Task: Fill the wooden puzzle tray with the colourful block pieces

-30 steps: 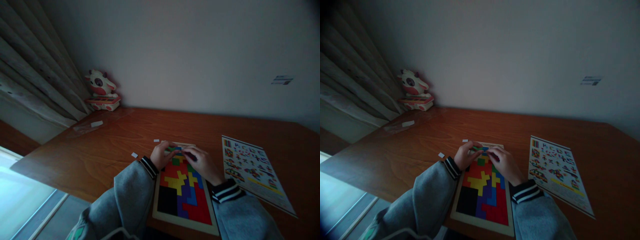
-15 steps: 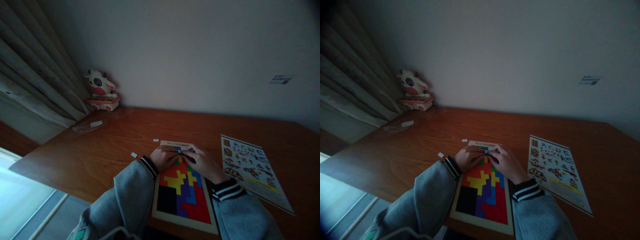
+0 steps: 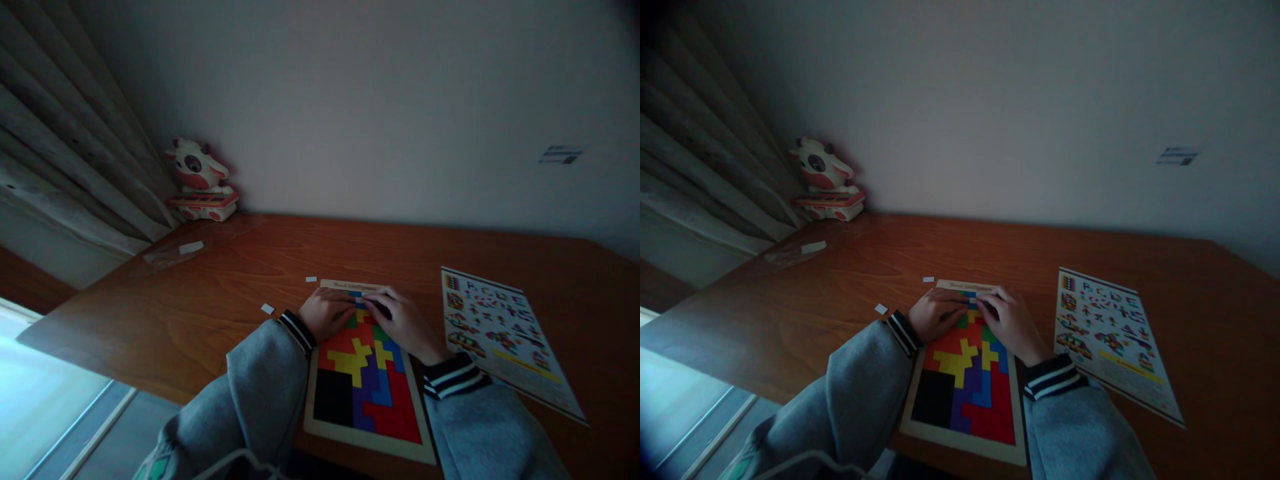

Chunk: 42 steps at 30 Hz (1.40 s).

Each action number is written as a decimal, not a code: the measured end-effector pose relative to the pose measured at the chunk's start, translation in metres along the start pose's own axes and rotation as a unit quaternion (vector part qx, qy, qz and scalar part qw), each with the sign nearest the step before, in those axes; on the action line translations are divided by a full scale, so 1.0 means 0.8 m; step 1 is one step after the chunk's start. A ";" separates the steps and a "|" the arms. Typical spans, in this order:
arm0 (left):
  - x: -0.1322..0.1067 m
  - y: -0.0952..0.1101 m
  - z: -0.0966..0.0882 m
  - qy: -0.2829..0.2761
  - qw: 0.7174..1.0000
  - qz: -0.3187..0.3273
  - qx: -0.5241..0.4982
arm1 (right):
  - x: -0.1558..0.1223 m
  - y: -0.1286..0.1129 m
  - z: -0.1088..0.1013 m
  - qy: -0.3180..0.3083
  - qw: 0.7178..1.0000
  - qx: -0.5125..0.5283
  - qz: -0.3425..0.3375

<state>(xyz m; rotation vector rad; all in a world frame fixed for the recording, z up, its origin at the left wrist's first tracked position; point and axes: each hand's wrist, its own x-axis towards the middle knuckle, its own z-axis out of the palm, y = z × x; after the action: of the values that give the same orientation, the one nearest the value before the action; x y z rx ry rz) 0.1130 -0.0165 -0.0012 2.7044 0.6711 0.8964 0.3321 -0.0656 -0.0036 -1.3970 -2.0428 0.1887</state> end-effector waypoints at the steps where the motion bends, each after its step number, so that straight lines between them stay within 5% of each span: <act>1: 0.000 -0.001 -0.003 0.007 1.000 -0.002 0.004 | 0.000 -0.001 -0.001 0.005 1.000 0.015 0.008; 4: -0.002 -0.007 -0.020 0.007 0.999 0.007 0.035 | -0.001 -0.006 -0.007 -0.008 0.998 0.068 0.012; 8: -0.020 -0.029 -0.057 0.001 0.996 0.022 0.087 | -0.005 -0.017 -0.020 -0.113 0.986 0.123 -0.002; 13: -0.079 -0.059 -0.100 0.019 0.992 -0.015 0.126 | -0.008 -0.030 -0.027 -0.194 0.971 0.136 -0.012; 19: -0.144 -0.073 -0.133 -0.024 0.990 -0.052 0.131 | -0.009 -0.035 -0.026 -0.222 0.967 0.118 -0.029; 24: -0.148 -0.074 -0.132 -0.013 0.992 -0.039 0.122 | -0.007 -0.036 -0.027 -0.218 0.969 0.112 -0.032; 36: -0.098 -0.046 -0.093 0.037 0.998 -0.013 0.040 | -0.009 -0.030 -0.025 -0.160 0.976 0.149 -0.015; 42: -0.089 -0.034 -0.082 0.023 1.000 -0.014 0.002 | -0.009 -0.032 -0.022 -0.151 0.969 0.188 0.049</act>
<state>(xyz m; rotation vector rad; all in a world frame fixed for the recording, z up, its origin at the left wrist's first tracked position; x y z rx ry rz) 0.0127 -0.0231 0.0051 2.6789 0.7206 0.9535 0.3238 -0.0868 0.0192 -1.2854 -2.0343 0.8317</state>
